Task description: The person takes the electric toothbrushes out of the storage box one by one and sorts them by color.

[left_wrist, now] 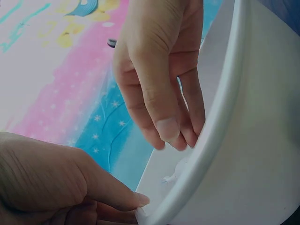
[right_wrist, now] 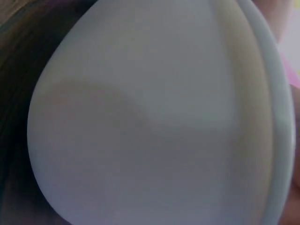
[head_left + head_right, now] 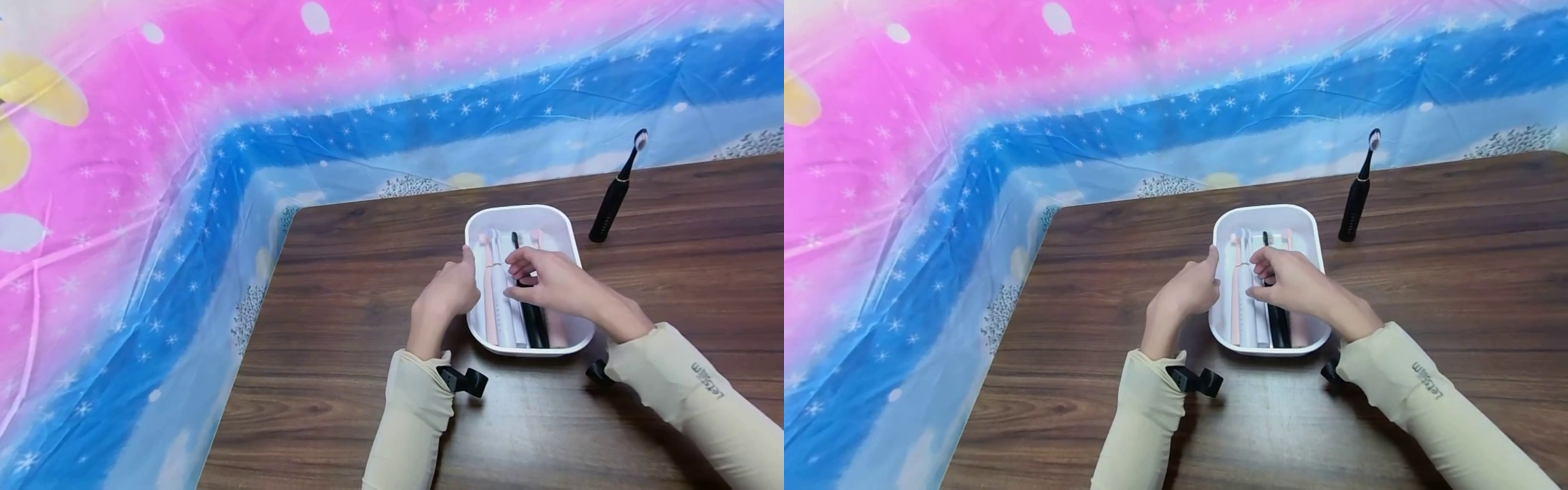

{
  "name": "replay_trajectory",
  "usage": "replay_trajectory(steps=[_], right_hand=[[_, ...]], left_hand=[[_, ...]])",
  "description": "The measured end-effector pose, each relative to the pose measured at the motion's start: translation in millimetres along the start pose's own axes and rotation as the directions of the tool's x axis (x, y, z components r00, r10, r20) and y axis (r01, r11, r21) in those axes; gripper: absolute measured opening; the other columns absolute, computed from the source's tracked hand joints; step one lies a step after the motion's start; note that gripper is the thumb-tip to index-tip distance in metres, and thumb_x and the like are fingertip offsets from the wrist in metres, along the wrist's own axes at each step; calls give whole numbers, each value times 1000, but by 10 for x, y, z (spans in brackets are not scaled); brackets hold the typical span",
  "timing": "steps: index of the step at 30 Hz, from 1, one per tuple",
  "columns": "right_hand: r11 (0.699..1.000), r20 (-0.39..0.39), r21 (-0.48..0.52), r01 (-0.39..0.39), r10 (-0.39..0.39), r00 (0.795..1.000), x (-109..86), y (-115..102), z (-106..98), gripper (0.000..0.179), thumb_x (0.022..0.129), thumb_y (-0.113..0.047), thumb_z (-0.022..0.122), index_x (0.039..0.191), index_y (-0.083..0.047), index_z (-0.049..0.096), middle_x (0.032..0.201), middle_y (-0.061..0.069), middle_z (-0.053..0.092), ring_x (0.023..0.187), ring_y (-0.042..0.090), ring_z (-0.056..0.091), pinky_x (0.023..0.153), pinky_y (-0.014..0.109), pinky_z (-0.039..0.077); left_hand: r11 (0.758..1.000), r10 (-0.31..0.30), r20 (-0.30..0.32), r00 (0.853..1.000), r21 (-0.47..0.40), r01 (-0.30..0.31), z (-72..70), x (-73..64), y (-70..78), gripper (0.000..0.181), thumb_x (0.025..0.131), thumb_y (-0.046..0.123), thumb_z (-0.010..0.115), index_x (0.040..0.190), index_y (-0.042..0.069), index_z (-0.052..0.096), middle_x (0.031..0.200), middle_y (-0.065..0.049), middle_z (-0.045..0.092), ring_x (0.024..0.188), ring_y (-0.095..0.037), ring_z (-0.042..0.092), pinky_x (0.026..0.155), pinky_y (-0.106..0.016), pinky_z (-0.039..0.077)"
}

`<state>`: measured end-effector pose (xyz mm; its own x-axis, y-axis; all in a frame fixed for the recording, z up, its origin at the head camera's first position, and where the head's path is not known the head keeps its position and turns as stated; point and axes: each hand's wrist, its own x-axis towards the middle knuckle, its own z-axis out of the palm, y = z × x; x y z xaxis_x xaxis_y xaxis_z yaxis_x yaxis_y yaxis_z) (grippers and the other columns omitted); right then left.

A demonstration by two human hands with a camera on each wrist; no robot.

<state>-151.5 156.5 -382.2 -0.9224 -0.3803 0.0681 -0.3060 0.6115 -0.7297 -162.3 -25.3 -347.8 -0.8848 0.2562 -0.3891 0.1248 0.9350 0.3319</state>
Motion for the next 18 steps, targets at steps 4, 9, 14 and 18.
replay_trajectory(steps=[4, 9, 14, 18], right_hand=[[1000, 18, -26, 2, -2, 1000, 15, -10, 45, 40, 80, -14, 76, 109, 7, 59, 95, 13, 65, 89, 24, 65, 81, 37, 53], [999, 30, -35, -24, 25, 999, 25, -3, 75, 39, 80, -14, 75, 108, 7, 58, 93, 14, 65, 88, 25, 65, 82, 40, 52], [996, 36, -60, -59, 62, 997, 38, -15, 94, 40, 81, -14, 74, 110, 7, 58, 95, 14, 66, 89, 25, 64, 83, 42, 51], [993, 35, -74, -90, 93, 995, 56, -48, 114, 40, 82, -16, 72, 112, 8, 58, 96, 15, 66, 89, 25, 63, 83, 43, 50]], left_hand=[[1000, 7, -4, 1000, 4, -7, -1, 5, 5, 69, 96, 12, 47, 154, 6, 10, 118, -14, 62, 94, -22, 56, 74, -30, 46], [1000, 9, -4, 1000, 15, -9, 7, 13, 12, 69, 96, 12, 47, 154, 6, 10, 124, -14, 60, 96, -21, 56, 76, -31, 46], [1000, 4, -5, 1000, 12, -4, 4, 3, 17, 69, 97, 13, 46, 154, 6, 9, 128, -14, 59, 99, -21, 56, 81, -32, 46], [1000, 4, -7, 1000, 13, -4, 2, 0, 18, 69, 97, 12, 46, 154, 6, 9, 128, -14, 59, 100, -22, 56, 82, -32, 47]])
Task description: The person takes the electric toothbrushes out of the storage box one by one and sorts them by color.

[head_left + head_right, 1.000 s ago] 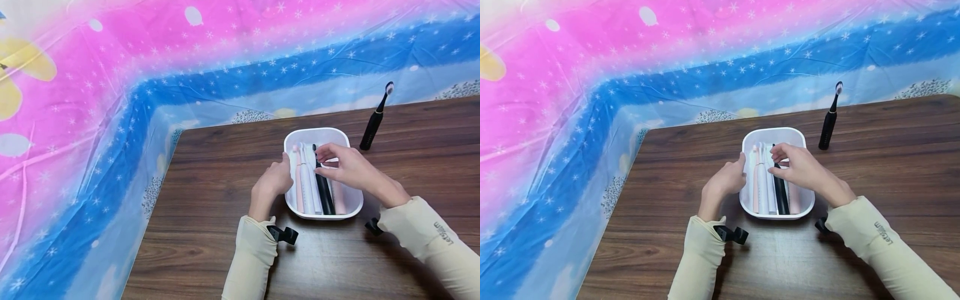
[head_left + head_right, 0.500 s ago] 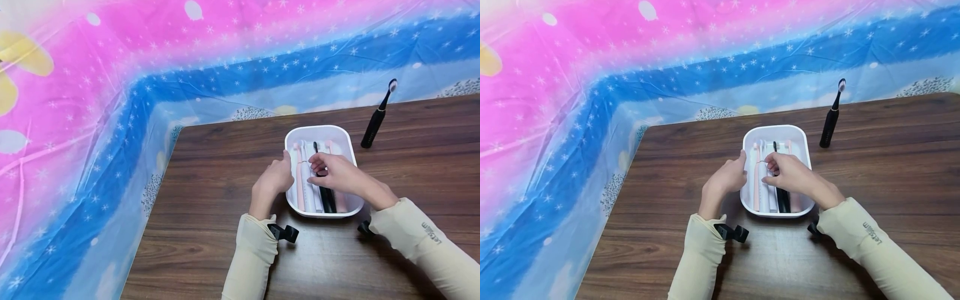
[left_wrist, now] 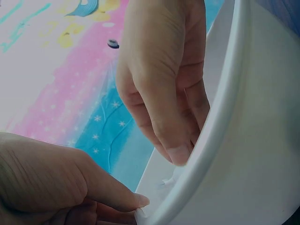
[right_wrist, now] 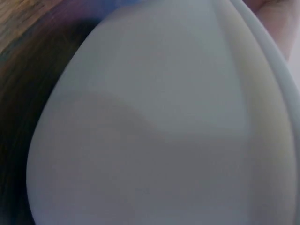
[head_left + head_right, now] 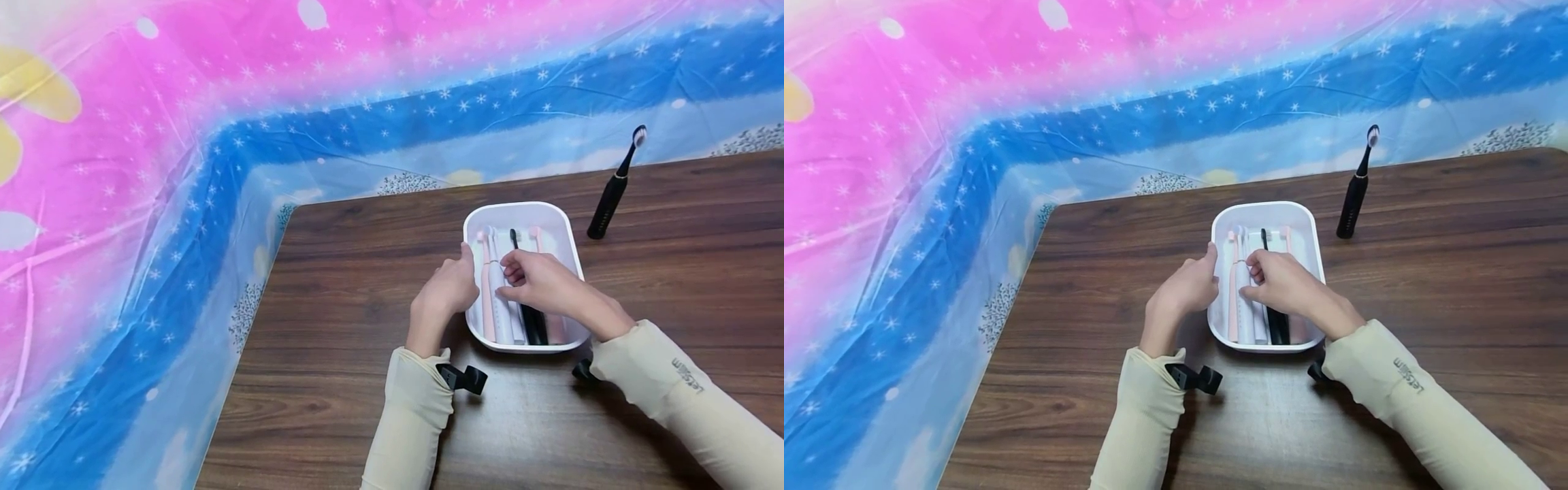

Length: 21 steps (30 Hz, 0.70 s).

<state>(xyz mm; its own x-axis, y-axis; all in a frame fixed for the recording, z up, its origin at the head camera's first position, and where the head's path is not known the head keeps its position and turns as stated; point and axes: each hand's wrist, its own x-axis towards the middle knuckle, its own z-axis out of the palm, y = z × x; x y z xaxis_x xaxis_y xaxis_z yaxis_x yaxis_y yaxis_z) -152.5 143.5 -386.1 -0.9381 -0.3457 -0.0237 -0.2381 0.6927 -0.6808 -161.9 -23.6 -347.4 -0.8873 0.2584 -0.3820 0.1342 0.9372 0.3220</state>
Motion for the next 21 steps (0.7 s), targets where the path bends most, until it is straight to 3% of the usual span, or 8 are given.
replay_trajectory(steps=[7, 21], right_hand=[[1000, -31, -10, -14, 13, 999, 38, -41, 38, 34, 82, -16, 70, 105, 7, 60, 92, 15, 66, 86, 25, 63, 80, 42, 49], [997, -34, -19, -75, 75, 997, 103, -152, 143, 36, 83, -19, 70, 107, 7, 61, 90, 14, 68, 81, 22, 61, 76, 38, 48]], left_hand=[[1000, 0, -2, 1000, 4, 0, -9, 3, -1, 68, 97, 13, 46, 154, 6, 9, 129, -14, 58, 101, -21, 56, 83, -32, 47], [1000, -6, -5, 1000, 17, 6, -5, 10, 1, 67, 98, 15, 45, 154, 7, 10, 136, -14, 54, 112, -21, 56, 91, -35, 46]])
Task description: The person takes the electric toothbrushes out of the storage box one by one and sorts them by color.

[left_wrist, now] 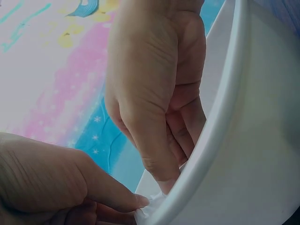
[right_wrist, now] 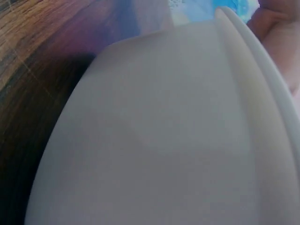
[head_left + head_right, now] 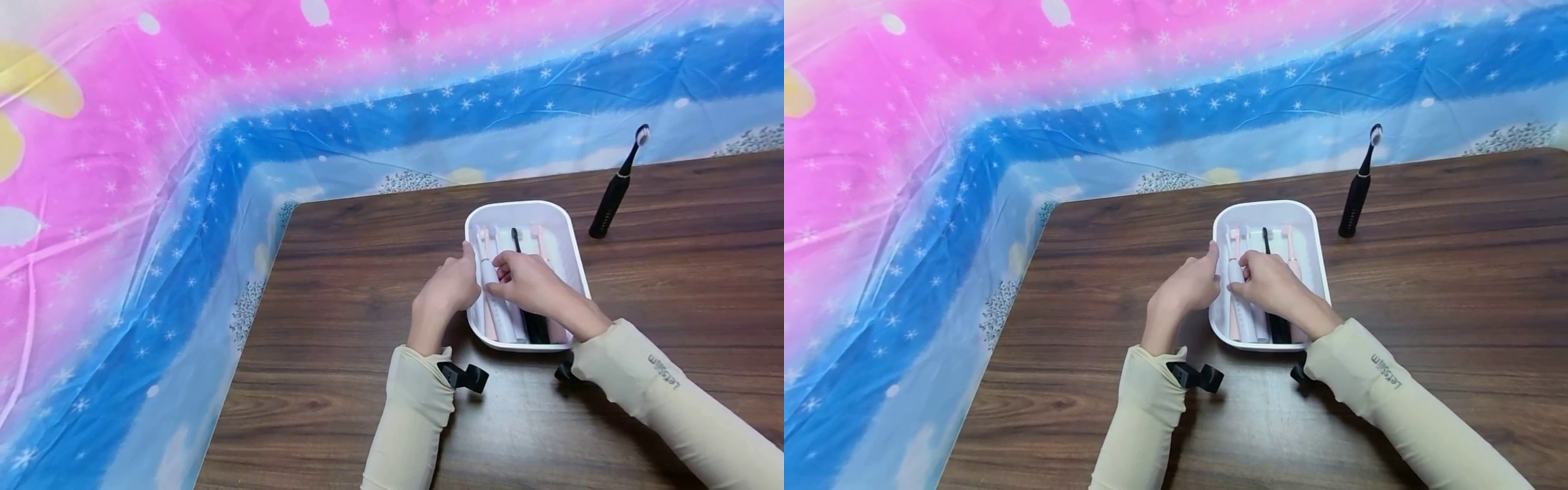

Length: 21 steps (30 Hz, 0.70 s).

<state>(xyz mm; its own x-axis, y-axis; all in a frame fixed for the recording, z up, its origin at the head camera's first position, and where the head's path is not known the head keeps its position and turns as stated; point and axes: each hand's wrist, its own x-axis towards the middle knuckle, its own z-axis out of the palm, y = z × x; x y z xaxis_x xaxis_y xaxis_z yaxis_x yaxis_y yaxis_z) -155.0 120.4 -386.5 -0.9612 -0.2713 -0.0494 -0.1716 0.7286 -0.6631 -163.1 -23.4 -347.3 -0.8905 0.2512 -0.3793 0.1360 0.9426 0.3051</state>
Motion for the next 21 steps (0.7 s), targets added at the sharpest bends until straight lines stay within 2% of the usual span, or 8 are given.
replay_trajectory(steps=[5, 9, 14, 21], right_hand=[[999, -13, -39, -10, 10, 1000, 12, -34, 2, 33, 83, -20, 70, 103, 5, 62, 87, 12, 69, 76, 20, 62, 71, 36, 48], [999, -21, -33, -25, 24, 999, 20, -41, 1, 31, 83, -19, 70, 101, 4, 63, 85, 12, 69, 73, 19, 62, 68, 34, 48], [999, -27, -14, -39, 39, 999, 8, -32, 5, 33, 83, -18, 71, 104, 6, 63, 87, 12, 68, 76, 20, 61, 71, 35, 47], [997, -29, 71, -38, 40, 999, -45, -34, -32, 39, 83, -17, 69, 111, 8, 61, 96, 16, 68, 87, 24, 62, 79, 39, 48]], left_hand=[[1000, -6, 1, 1000, 7, 6, -12, 2, 13, 66, 99, 16, 43, 154, 7, 10, 137, -14, 54, 113, -21, 56, 90, -35, 47], [1000, -1, -2, 1000, 12, 1, -17, 4, 14, 66, 98, 15, 44, 154, 6, 10, 137, -14, 54, 114, -22, 56, 90, -35, 47], [1000, 1, 0, 1000, 11, -1, -15, 3, 9, 67, 97, 14, 45, 154, 6, 10, 136, -13, 55, 115, -21, 56, 91, -35, 47], [1000, 13, -5, 1000, 3, -13, -5, -1, -1, 69, 96, 12, 46, 154, 6, 9, 133, -14, 57, 109, -20, 58, 88, -34, 47]])
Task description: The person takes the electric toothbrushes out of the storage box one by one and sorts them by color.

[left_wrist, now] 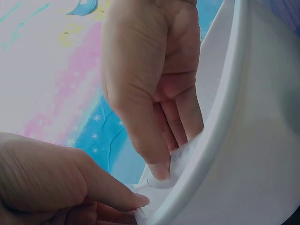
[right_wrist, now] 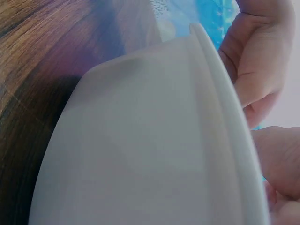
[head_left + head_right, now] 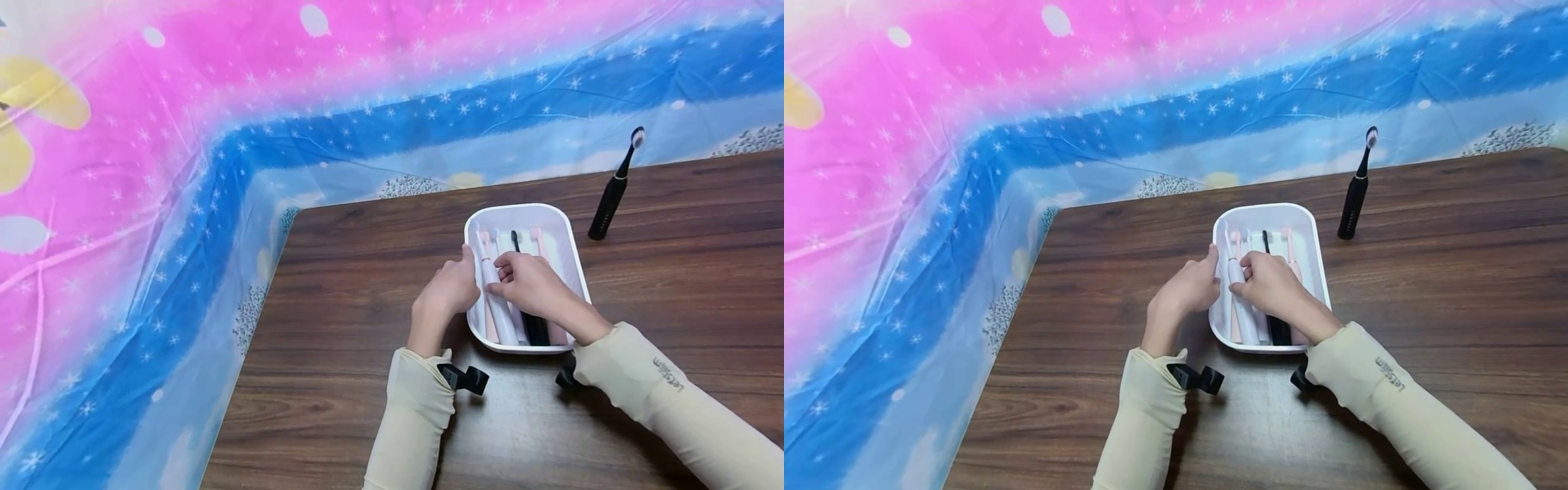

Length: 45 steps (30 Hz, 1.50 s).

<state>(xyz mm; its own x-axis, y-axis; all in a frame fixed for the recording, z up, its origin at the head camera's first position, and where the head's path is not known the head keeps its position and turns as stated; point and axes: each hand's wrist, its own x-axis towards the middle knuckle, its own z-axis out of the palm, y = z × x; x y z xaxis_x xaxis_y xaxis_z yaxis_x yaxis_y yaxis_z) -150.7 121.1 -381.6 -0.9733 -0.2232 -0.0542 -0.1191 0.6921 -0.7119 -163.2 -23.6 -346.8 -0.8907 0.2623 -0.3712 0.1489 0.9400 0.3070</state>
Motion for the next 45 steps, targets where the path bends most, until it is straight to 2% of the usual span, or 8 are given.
replay_trajectory(steps=[7, 15, 22, 27, 36, 41, 45], right_hand=[[999, -3, 54, -5, 5, 1000, -45, -7, -80, 39, 84, -17, 69, 113, 8, 60, 97, 16, 67, 90, 25, 62, 81, 38, 48], [996, -39, 91, -5, 8, 999, -85, -14, -175, 43, 87, -19, 66, 121, 5, 57, 103, 17, 67, 96, 27, 64, 83, 39, 49], [997, -86, 80, 3, 4, 996, -142, -50, -289, 44, 88, -20, 66, 125, 3, 55, 106, 17, 67, 99, 28, 63, 84, 41, 48], [994, -108, 107, 1, 10, 994, -185, -81, -367, 45, 89, -19, 65, 127, 2, 53, 111, 18, 65, 102, 29, 63, 84, 41, 48], [991, -203, 128, 36, -10, 979, -267, -122, -551, 43, 88, -20, 68, 125, -2, 54, 112, 16, 65, 102, 28, 63, 76, 27, 47], [989, -244, 148, 13, 24, 969, -317, -127, -703, 47, 88, -20, 68, 129, -3, 52, 119, 16, 62, 107, 29, 61, 71, 14, 43], [985, -286, 173, 16, 35, 958, -358, -91, -840, 49, 88, -19, 68, 130, -2, 51, 121, 18, 60, 107, 28, 60, 69, 9, 40]], left_hand=[[1000, -9, 2, 1000, -14, 9, -4, -1, 9, 70, 95, 11, 48, 154, 6, 10, 131, -14, 57, 105, -19, 57, 85, -33, 47], [1000, -20, 6, 1000, -18, 20, 11, 0, 14, 69, 96, 12, 47, 155, 8, 10, 133, -13, 56, 108, -19, 57, 87, -33, 47], [1000, -16, 7, 1000, -15, 16, 10, -4, 12, 69, 95, 11, 46, 154, 7, 11, 130, -14, 58, 97, -19, 57, 79, -31, 46], [999, -26, 17, 1000, -29, 27, -1, -16, 17, 69, 96, 11, 46, 155, 8, 11, 128, -14, 58, 92, -21, 56, 74, -31, 46], [999, -24, 24, 999, -33, 25, -6, -20, 24, 69, 96, 10, 45, 155, 8, 10, 127, -14, 58, 92, -21, 55, 71, -30, 45], [999, -28, 34, 999, -42, 29, -5, -20, 24, 68, 97, 10, 43, 155, 9, 8, 118, -13, 60, 88, -21, 55, 64, -29, 43], [998, -31, 39, 999, -54, 33, -5, -25, 24, 68, 97, 10, 43, 155, 10, 8, 106, -12, 60, 84, -21, 56, 59, -29, 42]])
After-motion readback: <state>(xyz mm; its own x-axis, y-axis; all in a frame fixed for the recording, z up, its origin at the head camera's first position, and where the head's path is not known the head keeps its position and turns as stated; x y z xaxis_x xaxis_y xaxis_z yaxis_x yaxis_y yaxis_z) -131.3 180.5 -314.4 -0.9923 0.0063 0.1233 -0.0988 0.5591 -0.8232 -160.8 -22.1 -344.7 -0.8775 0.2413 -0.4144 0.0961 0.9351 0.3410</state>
